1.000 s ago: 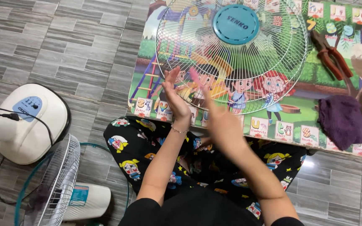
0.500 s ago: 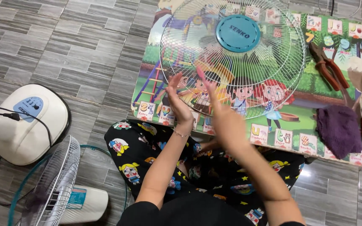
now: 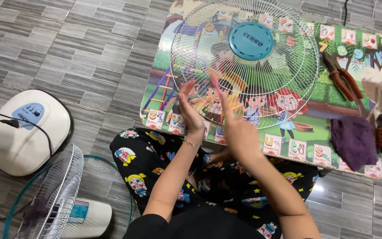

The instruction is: Repairing a fan grill by using a small tool to adjust or clean the wire mesh

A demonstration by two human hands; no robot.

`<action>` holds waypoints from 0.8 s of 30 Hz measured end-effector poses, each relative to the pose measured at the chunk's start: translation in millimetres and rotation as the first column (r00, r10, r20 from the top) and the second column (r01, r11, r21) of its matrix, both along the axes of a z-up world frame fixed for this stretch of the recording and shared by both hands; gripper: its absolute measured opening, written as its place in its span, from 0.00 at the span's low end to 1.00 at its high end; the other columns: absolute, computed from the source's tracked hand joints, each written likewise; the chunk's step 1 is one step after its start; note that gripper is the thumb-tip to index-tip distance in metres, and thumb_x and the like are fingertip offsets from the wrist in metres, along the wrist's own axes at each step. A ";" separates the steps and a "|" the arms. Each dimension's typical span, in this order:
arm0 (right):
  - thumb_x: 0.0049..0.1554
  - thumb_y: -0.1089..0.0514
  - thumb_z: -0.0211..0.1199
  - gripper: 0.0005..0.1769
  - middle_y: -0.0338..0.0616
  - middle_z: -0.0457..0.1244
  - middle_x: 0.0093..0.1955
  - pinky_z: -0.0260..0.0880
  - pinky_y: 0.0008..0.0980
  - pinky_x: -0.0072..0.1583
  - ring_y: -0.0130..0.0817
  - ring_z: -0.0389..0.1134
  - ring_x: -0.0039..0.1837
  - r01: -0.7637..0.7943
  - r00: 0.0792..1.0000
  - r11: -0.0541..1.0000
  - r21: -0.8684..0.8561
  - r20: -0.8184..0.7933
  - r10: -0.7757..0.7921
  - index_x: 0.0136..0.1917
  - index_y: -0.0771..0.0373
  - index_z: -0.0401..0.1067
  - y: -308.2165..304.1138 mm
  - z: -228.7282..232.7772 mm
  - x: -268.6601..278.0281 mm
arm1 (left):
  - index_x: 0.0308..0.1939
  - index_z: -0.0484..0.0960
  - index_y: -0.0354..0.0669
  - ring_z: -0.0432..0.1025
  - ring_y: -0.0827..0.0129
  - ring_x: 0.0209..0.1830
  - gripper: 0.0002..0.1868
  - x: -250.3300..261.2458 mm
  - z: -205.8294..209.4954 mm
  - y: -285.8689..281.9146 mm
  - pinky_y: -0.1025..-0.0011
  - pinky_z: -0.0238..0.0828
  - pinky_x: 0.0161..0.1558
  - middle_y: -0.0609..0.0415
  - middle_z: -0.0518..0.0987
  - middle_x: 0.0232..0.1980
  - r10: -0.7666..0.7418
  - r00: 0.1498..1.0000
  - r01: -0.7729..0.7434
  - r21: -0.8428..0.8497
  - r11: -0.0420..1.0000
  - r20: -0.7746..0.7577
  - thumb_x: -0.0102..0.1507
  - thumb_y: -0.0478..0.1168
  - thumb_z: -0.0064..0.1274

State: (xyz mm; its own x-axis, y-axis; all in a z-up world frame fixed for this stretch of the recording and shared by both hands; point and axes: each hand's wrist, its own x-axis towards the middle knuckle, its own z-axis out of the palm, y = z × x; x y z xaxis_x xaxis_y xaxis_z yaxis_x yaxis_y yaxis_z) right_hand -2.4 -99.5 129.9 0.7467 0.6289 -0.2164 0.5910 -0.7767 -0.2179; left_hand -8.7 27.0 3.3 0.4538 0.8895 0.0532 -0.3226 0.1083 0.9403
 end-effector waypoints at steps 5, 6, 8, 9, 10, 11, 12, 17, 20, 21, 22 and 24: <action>0.60 0.70 0.47 0.44 0.53 0.67 0.36 0.76 0.40 0.35 0.41 0.71 0.33 -0.139 0.990 0.990 -0.032 0.031 0.140 0.85 0.54 0.37 -0.1 -6.0 -25.9 | 0.60 0.76 0.42 0.68 0.58 0.68 0.31 0.9 0.2 1.7 0.60 0.54 0.72 0.44 0.78 0.60 0.047 0.998 -0.050 0.062 0.997 0.046 0.78 0.57 0.21; 0.60 0.70 0.47 0.43 0.52 0.67 0.36 0.77 0.41 0.36 0.41 0.72 0.34 -0.193 0.980 0.980 -0.057 0.048 0.195 0.85 0.53 0.38 0.3 -3.2 -34.4 | 0.58 0.77 0.41 0.69 0.59 0.66 0.28 1.7 -0.9 1.3 0.63 0.54 0.72 0.45 0.79 0.58 0.062 0.997 -0.065 0.072 0.995 0.051 0.78 0.54 0.22; 0.60 0.68 0.49 0.44 0.54 0.67 0.36 0.75 0.49 0.37 0.49 0.72 0.36 -0.183 0.983 0.983 -0.012 0.004 0.183 0.84 0.48 0.39 -8.6 -8.1 -18.1 | 0.57 0.77 0.42 0.70 0.59 0.65 0.29 1.2 -0.9 3.0 0.63 0.55 0.71 0.46 0.79 0.57 0.052 0.998 -0.054 0.088 0.995 0.024 0.78 0.56 0.23; 0.59 0.67 0.52 0.45 0.57 0.66 0.36 0.74 0.58 0.39 0.57 0.73 0.38 -0.182 0.982 0.983 0.029 -0.044 0.183 0.83 0.44 0.40 -13.0 -10.5 -10.7 | 0.56 0.78 0.44 0.71 0.60 0.63 0.29 -0.8 -1.2 3.9 0.62 0.57 0.70 0.47 0.80 0.56 0.054 0.998 -0.053 0.101 0.994 -0.008 0.78 0.57 0.23; 0.59 0.67 0.52 0.45 0.57 0.66 0.36 0.74 0.58 0.39 0.57 0.73 0.38 -0.181 0.982 0.983 0.030 -0.043 0.182 0.83 0.44 0.40 -16.9 -4.8 1.2 | 0.56 0.78 0.44 0.71 0.60 0.63 0.29 -0.3 -1.9 3.8 0.62 0.57 0.70 0.47 0.80 0.56 0.053 0.999 -0.052 0.102 0.993 -0.007 0.78 0.57 0.23; 0.62 0.62 0.50 0.37 0.57 0.66 0.34 0.74 0.52 0.38 0.54 0.72 0.36 -0.093 0.993 0.990 0.102 -0.062 0.099 0.81 0.44 0.47 -21.2 0.9 13.0 | 0.55 0.78 0.46 0.72 0.64 0.60 0.29 0.2 -2.7 3.2 0.67 0.65 0.61 0.50 0.80 0.54 0.039 0.999 -0.039 0.054 0.998 -0.012 0.77 0.59 0.23; 0.65 0.58 0.48 0.31 0.57 0.66 0.32 0.74 0.47 0.38 0.51 0.71 0.34 -0.002 0.996 0.985 0.171 -0.087 0.018 0.80 0.45 0.55 -25.7 6.8 25.0 | 0.54 0.78 0.48 0.73 0.68 0.56 0.29 0.7 -3.3 2.4 0.72 0.73 0.52 0.53 0.80 0.51 0.025 1.000 -0.025 0.005 1.000 -0.016 0.77 0.61 0.23; 0.61 0.64 0.47 0.39 0.60 0.67 0.35 0.74 0.55 0.41 0.58 0.72 0.39 -0.080 0.992 0.990 0.116 -0.086 0.090 0.82 0.44 0.44 -22.3 -4.9 -4.2 | 0.51 0.80 0.45 0.71 0.64 0.59 0.29 -1.2 -1.2 0.4 0.68 0.58 0.67 0.50 0.79 0.51 0.042 0.996 -0.031 0.125 0.992 -0.081 0.78 0.58 0.25; 0.60 0.63 0.48 0.42 0.58 0.67 0.36 0.74 0.53 0.41 0.56 0.73 0.39 -0.128 0.987 0.989 0.068 -0.090 0.134 0.83 0.42 0.41 -27.3 -9.3 -5.6 | 0.50 0.80 0.46 0.70 0.64 0.58 0.30 -2.0 3.9 1.9 0.68 0.57 0.66 0.51 0.78 0.50 0.010 0.995 0.004 0.136 0.991 -0.104 0.77 0.59 0.23; 0.60 0.63 0.49 0.42 0.59 0.67 0.36 0.74 0.57 0.41 0.59 0.74 0.40 -0.136 0.982 0.988 0.069 -0.122 0.144 0.82 0.39 0.41 -29.7 -6.0 -4.6 | 0.50 0.80 0.48 0.71 0.65 0.57 0.31 -6.1 6.1 1.8 0.68 0.57 0.64 0.52 0.78 0.50 -0.010 0.993 0.024 0.119 0.993 -0.115 0.77 0.61 0.22; 0.60 0.63 0.49 0.42 0.59 0.67 0.36 0.74 0.57 0.41 0.59 0.74 0.40 -0.136 0.982 0.988 0.069 -0.126 0.143 0.82 0.39 0.41 -33.4 2.4 0.8 | 0.50 0.80 0.48 0.71 0.65 0.57 0.31 -14.8 14.0 0.7 0.68 0.57 0.64 0.52 0.78 0.50 -0.011 0.993 0.025 0.118 0.993 -0.119 0.77 0.61 0.22; 0.64 0.57 0.44 0.31 0.64 0.68 0.38 0.72 0.60 0.44 0.63 0.73 0.42 0.019 0.990 0.985 0.172 -0.144 0.007 0.80 0.44 0.54 -40.1 22.4 16.6 | 0.52 0.76 0.48 0.70 0.66 0.53 0.30 -24.9 33.0 -0.2 0.66 0.61 0.61 0.52 0.77 0.50 -0.133 0.981 0.135 0.003 0.991 -0.144 0.77 0.60 0.19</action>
State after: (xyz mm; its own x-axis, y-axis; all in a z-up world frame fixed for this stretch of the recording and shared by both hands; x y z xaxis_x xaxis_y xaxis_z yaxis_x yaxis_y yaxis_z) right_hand 14.2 -139.6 152.3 0.7196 0.6617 -0.2103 0.5393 -0.7234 -0.4311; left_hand -33.6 26.7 36.3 0.5724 0.8199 -0.0105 -0.1675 0.1295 0.9773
